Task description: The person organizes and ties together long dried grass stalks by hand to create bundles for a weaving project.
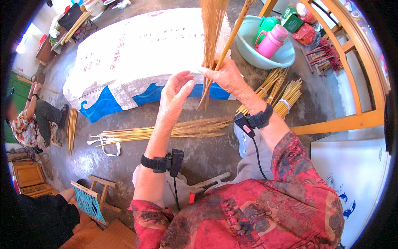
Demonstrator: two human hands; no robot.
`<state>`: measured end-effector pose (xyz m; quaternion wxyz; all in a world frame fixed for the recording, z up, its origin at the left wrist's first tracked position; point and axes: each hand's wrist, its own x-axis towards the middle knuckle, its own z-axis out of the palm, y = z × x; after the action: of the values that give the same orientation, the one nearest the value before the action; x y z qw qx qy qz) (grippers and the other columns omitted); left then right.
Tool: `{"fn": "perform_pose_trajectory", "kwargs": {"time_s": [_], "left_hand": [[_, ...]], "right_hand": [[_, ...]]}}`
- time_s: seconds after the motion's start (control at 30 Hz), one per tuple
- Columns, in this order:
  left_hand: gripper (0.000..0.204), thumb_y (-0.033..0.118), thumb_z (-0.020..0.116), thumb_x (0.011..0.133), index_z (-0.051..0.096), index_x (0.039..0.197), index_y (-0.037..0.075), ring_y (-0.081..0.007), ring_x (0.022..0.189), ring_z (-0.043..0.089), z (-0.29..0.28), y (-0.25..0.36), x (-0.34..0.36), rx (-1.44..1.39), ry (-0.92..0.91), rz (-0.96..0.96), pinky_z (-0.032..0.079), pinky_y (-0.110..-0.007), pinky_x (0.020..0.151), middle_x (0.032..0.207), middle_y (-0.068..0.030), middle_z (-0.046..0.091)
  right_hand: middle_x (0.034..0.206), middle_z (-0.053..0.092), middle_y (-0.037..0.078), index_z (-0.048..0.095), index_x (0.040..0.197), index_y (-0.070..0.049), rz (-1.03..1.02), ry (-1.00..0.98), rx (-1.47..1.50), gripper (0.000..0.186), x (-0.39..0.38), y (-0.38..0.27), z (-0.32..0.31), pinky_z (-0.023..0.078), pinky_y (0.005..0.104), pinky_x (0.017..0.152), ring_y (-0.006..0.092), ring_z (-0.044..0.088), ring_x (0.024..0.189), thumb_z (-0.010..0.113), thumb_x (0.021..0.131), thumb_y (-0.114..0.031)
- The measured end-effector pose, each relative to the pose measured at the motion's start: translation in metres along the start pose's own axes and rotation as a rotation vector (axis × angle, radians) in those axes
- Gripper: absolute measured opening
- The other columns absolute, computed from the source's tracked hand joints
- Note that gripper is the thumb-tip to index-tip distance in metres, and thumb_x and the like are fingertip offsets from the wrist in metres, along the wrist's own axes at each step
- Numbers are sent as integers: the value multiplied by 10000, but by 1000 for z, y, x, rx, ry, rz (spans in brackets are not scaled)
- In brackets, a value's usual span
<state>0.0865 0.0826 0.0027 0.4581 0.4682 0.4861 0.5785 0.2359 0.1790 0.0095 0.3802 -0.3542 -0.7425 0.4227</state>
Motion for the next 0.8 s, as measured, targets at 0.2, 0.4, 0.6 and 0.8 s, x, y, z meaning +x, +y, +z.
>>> {"fn": "perform_pose_trajectory", "kwargs": {"time_s": [0.2,0.4,0.6,0.8], "left_hand": [[490,147,600,791,389,1203,-11,-190,1057,468,7,-22,9,127,-21,37,387,-294,874,1137,-120,485],[586,212,667,710,402,1180,-17,-275,1089,467,18,-39,12,409,31,55,372,-345,894,1143,-181,494],[541,170,603,776,359,1241,38,-184,1121,430,23,-19,8,330,38,129,354,-308,895,1197,-97,459],[527,87,578,792,327,1249,11,-193,1109,432,19,-49,5,101,40,-7,367,-310,901,1185,-123,452]], "right_hand": [[711,626,99,617,880,-66,118,-116,-169,299,-6,32,23,467,301,613,187,610,670,596,750,-334],[841,624,122,591,935,-40,38,-163,71,226,-16,55,31,452,308,696,214,596,798,552,773,-192],[794,624,97,590,917,-26,4,-94,113,214,-12,0,10,456,289,655,171,592,734,556,786,-192],[750,623,120,623,889,-85,161,-203,-177,269,-10,48,17,451,337,619,233,599,686,583,732,-299]]}}
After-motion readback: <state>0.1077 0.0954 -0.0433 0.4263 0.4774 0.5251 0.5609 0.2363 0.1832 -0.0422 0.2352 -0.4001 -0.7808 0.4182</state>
